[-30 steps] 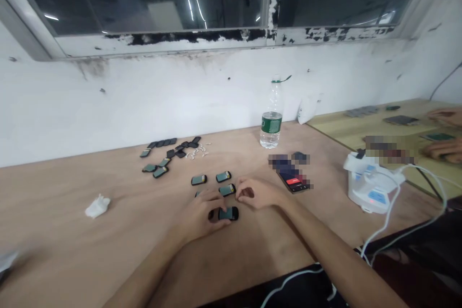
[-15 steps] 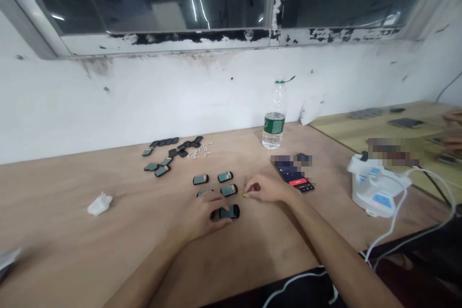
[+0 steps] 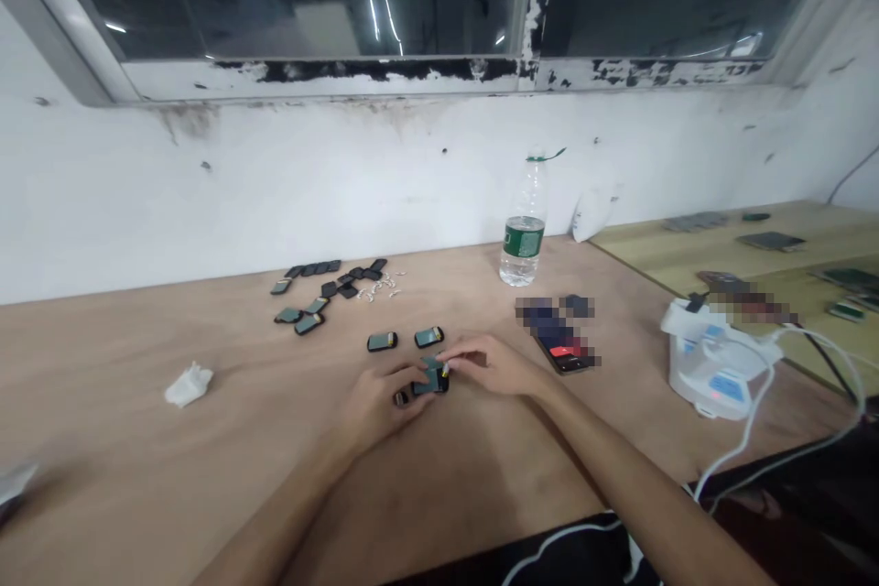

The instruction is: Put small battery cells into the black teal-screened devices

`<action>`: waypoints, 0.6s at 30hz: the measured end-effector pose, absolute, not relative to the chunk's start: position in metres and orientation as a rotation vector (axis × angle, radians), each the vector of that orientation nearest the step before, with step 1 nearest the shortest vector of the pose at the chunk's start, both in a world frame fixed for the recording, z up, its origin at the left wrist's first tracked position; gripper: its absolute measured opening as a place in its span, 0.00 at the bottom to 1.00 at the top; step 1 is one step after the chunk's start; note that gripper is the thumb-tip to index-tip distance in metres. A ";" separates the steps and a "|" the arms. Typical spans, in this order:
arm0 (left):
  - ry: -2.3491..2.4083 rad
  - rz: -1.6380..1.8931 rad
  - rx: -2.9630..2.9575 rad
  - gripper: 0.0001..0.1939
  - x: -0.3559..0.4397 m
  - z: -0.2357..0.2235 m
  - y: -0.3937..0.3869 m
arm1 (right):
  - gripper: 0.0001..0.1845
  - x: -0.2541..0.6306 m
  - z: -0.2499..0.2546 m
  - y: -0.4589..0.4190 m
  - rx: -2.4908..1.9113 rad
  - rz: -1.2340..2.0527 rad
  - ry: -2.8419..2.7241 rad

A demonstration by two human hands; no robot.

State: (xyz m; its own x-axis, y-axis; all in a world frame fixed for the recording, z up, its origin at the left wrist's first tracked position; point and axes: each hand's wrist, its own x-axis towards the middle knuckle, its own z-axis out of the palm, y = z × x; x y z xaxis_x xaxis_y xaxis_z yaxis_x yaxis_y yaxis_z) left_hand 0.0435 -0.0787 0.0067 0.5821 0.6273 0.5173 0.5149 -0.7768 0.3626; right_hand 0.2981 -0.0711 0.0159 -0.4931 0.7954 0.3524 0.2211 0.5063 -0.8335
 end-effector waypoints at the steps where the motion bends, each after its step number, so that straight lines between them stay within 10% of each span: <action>1: 0.960 0.986 2.640 0.03 0.043 0.006 -0.079 | 0.15 0.296 0.015 -0.072 -0.836 0.965 -1.954; 15: 0.936 1.173 2.694 0.07 0.036 0.015 -0.080 | 0.06 0.272 0.013 -0.082 -0.799 0.785 -1.881; 18: 0.923 1.302 2.696 0.05 0.033 0.014 -0.080 | 0.16 0.272 0.012 -0.084 -0.752 0.871 -1.905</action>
